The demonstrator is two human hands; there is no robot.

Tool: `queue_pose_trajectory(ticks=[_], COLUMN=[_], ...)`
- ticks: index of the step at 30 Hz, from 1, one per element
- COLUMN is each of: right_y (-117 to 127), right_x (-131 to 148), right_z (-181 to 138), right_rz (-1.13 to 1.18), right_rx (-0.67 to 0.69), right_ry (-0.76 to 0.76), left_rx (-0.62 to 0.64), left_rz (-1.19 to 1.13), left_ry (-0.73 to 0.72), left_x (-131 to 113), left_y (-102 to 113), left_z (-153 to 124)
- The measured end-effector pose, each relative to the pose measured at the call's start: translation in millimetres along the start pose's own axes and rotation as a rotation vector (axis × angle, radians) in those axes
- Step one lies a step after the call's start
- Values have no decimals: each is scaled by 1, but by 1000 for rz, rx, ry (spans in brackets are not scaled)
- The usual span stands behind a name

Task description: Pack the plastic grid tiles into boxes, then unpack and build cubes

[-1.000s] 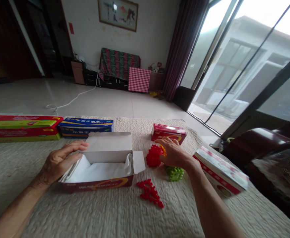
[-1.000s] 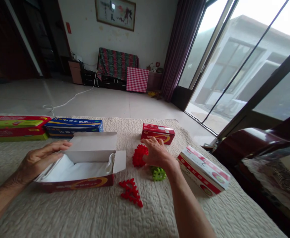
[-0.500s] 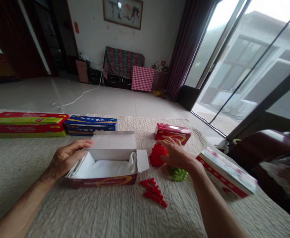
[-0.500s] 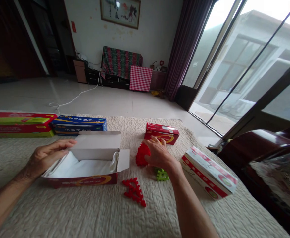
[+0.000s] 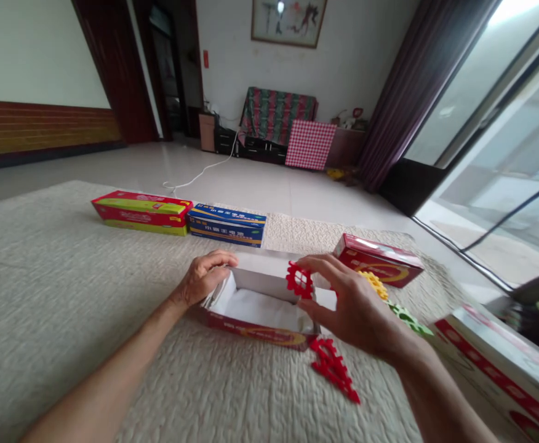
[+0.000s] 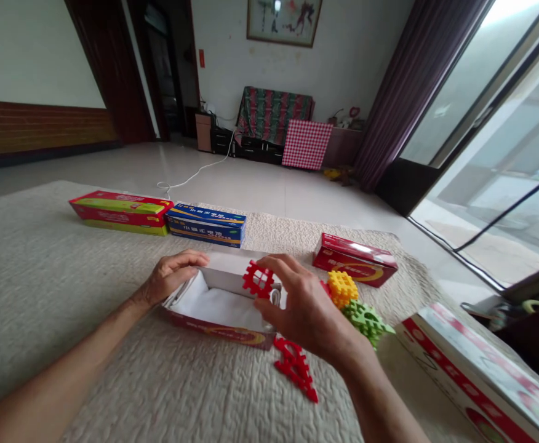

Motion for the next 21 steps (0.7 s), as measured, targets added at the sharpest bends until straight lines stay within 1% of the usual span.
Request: queue_pose_trajectory(ticks=[2,4,8,15,18,21], right_y=[-17,-33,-54,-63,-67,-71], right_x=[18,29,37,31,30,31], right_z=[15,29,46,52,52,52], right_rz=[49,55,-24,-185,-235,-236], right_rx=[101,175,237,341,354,341], right_ry=[-4,-22,0,28,37,54], left_rx=[8,7,-2,-11,-12,-12], left_rz=[13,28,41,10,5,9], left_ry=[-15,-13,-22,-15,-14,-10], left_x=[-4,-6,-9,-7,-8,-7], left_y=[-3,-4,-3,-5,-5,-4], left_z=[0,1,1,2,2,2])
Point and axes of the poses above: each hand's wrist, its own z-axis towards the middle knuckle, its own y-axis out of the back of the hand, x = y × z, the point moved 4 cm from there along z, towards the middle knuckle, and after that the axes turned 5 degrees about x, right-handed, at the moved point
